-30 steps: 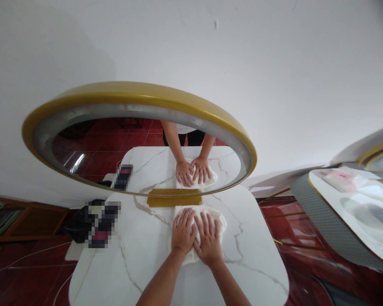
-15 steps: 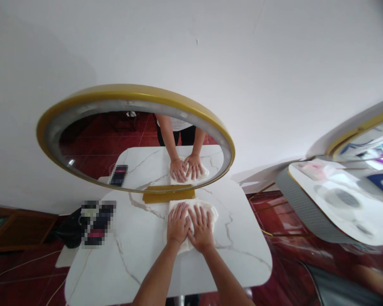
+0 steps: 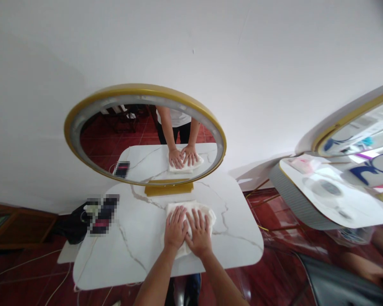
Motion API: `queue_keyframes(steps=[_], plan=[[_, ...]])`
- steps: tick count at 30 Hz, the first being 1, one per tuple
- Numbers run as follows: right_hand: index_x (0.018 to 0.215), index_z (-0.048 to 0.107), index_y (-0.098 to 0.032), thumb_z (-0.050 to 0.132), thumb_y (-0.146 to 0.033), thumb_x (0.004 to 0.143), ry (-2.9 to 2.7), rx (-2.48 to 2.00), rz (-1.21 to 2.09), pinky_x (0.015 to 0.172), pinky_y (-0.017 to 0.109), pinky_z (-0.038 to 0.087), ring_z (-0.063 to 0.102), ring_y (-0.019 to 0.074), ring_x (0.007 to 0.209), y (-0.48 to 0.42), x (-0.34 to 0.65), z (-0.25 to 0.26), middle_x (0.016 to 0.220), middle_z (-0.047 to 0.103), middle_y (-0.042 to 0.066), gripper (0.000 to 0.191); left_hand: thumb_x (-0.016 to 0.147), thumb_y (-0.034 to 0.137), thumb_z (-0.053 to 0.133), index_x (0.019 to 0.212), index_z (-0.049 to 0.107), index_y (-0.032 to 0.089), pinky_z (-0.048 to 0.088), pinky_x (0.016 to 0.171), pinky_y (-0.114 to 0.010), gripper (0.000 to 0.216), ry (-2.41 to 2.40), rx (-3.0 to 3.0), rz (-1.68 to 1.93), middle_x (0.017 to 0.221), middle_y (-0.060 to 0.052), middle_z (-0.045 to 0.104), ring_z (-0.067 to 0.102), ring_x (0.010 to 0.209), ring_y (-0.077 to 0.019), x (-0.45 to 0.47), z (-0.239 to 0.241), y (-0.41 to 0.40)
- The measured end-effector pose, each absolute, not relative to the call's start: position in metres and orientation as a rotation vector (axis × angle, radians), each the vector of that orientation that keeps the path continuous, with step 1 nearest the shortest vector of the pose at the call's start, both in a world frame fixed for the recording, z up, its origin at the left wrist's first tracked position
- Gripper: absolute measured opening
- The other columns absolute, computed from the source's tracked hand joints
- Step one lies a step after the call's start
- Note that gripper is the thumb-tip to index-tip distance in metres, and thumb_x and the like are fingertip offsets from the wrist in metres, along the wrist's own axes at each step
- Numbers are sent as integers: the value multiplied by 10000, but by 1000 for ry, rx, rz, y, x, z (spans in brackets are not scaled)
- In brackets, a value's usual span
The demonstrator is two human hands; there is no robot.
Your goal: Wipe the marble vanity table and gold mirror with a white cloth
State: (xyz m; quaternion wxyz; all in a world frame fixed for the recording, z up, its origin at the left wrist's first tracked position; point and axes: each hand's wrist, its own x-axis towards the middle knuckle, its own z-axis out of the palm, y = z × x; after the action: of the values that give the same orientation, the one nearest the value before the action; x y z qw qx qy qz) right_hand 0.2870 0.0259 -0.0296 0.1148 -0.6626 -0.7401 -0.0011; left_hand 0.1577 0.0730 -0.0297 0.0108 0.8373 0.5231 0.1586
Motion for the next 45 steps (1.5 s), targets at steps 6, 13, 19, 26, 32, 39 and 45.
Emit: queue_keyframes(steps=[6, 13, 19, 26, 32, 39, 45], plan=[[1440, 133, -238, 387, -531, 831, -2163, -1921, -2, 1074, 551, 65, 106, 317, 1367, -3, 276, -31, 1500, 158, 65, 721, 860, 191, 397, 1356, 380, 228, 279, 1060, -389, 497, 1609, 2647, 513, 1410, -29, 404, 331, 1310, -193, 144, -28, 44], [1439, 128, -250, 392, -539, 828, -2184, -1896, 25, 1072, 565, 52, 120, 329, 1362, -30, 256, -32, 1498, 166, 56, 725, 870, 204, 393, 1376, 344, 219, 283, 1059, -381, 509, 1652, 2653, 454, 1420, -21, 388, 313, 1320, -187, 120, -31, 13], [1437, 137, -257, 403, -515, 828, -2185, -1849, 31, 1075, 562, 47, 128, 332, 1360, -38, 233, -32, 1496, 175, 44, 713, 864, 205, 403, 1375, 349, 228, 310, 1044, -367, 514, 1674, 2669, 474, 1408, -19, 407, 345, 1301, -186, 96, -30, 2], [1439, 137, -248, 398, -525, 830, -2192, -1806, 40, 1072, 573, 58, 125, 339, 1359, -34, 199, -30, 1491, 192, 37, 718, 855, 196, 402, 1376, 347, 223, 299, 1052, -376, 524, 1701, 2676, 413, 1413, -20, 399, 326, 1312, -189, 59, -30, 5], [1439, 145, -254, 392, -561, 826, -2161, -1826, 51, 1069, 586, 47, 123, 344, 1359, -23, 172, -30, 1488, 200, 48, 729, 852, 195, 398, 1382, 335, 223, 296, 1051, -376, 534, 1671, 2695, 316, 1424, -20, 382, 304, 1324, -189, 32, -29, 18], [1441, 133, -249, 398, -549, 823, -2202, -1815, 75, 1067, 587, 29, 110, 343, 1361, -4, 162, -28, 1488, 199, 52, 736, 843, 200, 407, 1375, 347, 230, 276, 1061, -391, 536, 1673, 2650, 299, 1427, -18, 376, 298, 1328, -197, 22, -26, 38], [1441, 130, -252, 404, -509, 825, -2221, -1825, 131, 1066, 582, 11, 93, 333, 1366, 16, 156, -29, 1495, 174, 50, 722, 840, 205, 403, 1373, 351, 228, 268, 1061, -395, 536, 1673, 2620, 293, 1429, -25, 373, 299, 1326, -200, 18, -25, 59]])
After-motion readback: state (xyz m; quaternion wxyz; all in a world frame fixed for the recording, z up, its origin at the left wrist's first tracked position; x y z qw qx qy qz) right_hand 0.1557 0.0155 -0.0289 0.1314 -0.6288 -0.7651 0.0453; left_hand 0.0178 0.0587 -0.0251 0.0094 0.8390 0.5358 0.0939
